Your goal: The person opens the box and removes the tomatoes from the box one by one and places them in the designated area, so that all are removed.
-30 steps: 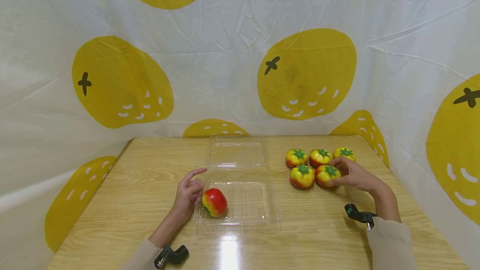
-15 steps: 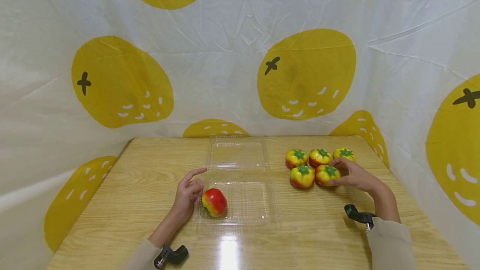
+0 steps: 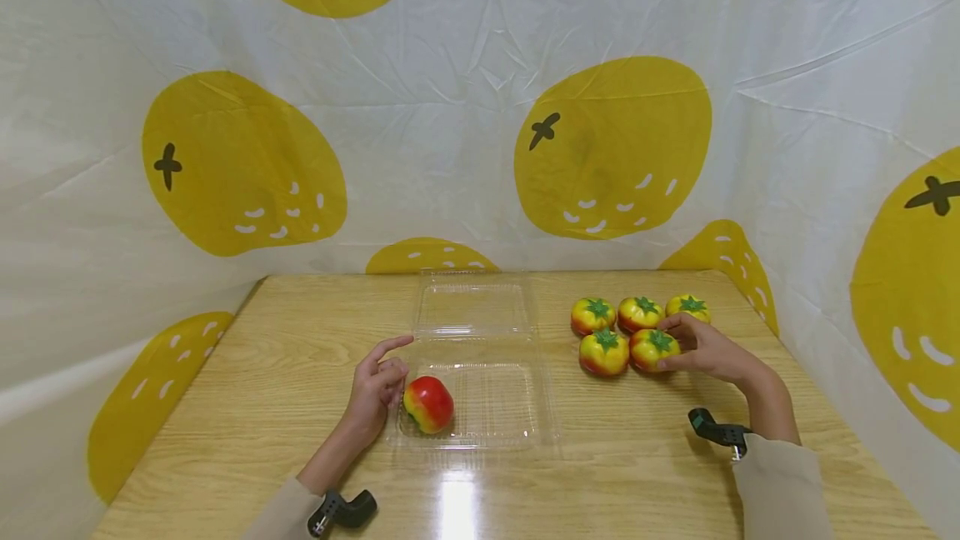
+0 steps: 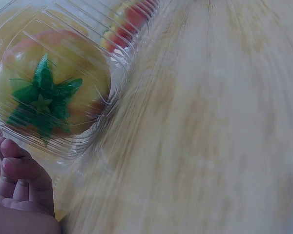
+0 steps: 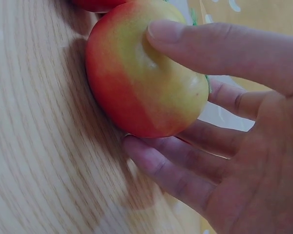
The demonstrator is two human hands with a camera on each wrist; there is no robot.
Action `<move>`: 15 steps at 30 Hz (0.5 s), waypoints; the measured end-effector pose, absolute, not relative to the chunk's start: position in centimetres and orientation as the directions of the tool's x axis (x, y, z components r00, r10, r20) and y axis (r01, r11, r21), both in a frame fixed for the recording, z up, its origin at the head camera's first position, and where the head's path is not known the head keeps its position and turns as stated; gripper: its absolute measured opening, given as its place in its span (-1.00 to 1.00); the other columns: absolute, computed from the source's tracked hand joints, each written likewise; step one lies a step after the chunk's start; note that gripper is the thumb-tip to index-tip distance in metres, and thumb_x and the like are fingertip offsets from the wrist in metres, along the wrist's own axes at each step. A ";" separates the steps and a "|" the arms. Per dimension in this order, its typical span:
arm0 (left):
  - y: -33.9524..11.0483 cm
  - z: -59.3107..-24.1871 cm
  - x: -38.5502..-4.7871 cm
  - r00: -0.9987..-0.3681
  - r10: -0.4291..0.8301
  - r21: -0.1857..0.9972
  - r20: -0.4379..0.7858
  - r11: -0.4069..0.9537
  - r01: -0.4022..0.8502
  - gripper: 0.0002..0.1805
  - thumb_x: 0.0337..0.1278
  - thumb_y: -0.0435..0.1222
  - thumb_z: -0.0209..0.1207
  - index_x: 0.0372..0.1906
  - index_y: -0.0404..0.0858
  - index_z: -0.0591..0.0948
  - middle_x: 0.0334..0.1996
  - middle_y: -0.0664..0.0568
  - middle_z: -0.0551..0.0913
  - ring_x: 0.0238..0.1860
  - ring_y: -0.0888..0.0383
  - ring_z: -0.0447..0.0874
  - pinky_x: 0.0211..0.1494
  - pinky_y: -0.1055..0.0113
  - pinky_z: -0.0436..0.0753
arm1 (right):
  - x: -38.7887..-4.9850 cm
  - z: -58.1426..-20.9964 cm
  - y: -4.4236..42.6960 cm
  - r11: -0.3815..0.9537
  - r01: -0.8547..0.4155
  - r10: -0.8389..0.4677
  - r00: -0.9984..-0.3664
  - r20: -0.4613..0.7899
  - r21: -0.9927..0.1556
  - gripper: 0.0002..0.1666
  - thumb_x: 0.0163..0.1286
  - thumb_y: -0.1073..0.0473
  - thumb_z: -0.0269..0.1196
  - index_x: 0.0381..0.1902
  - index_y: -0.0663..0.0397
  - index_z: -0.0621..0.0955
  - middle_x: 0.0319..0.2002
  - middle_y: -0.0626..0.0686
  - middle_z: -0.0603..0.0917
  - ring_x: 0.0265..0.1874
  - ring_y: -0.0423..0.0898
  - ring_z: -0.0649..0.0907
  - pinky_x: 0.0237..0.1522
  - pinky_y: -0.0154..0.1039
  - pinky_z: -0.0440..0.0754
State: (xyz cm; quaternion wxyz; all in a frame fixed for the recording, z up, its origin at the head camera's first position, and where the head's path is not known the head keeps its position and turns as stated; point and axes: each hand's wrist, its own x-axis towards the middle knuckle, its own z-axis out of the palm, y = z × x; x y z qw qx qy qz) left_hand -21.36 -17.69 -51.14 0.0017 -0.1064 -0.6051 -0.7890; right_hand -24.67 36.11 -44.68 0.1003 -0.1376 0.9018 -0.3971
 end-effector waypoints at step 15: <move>-17.7 -51.2 -21.4 -0.975 0.131 0.951 0.181 -0.276 0.139 -0.50 0.36 -0.52 -0.02 0.37 -0.49 0.37 -0.61 0.15 0.51 -0.71 0.32 0.35 -0.68 0.56 0.33 | -24.3 -44.0 36.5 0.657 -0.163 -0.301 -0.952 -0.057 -0.736 -0.21 0.29 0.08 0.46 0.32 0.31 0.37 0.31 0.45 0.48 0.27 0.42 0.53 0.20 0.23 0.59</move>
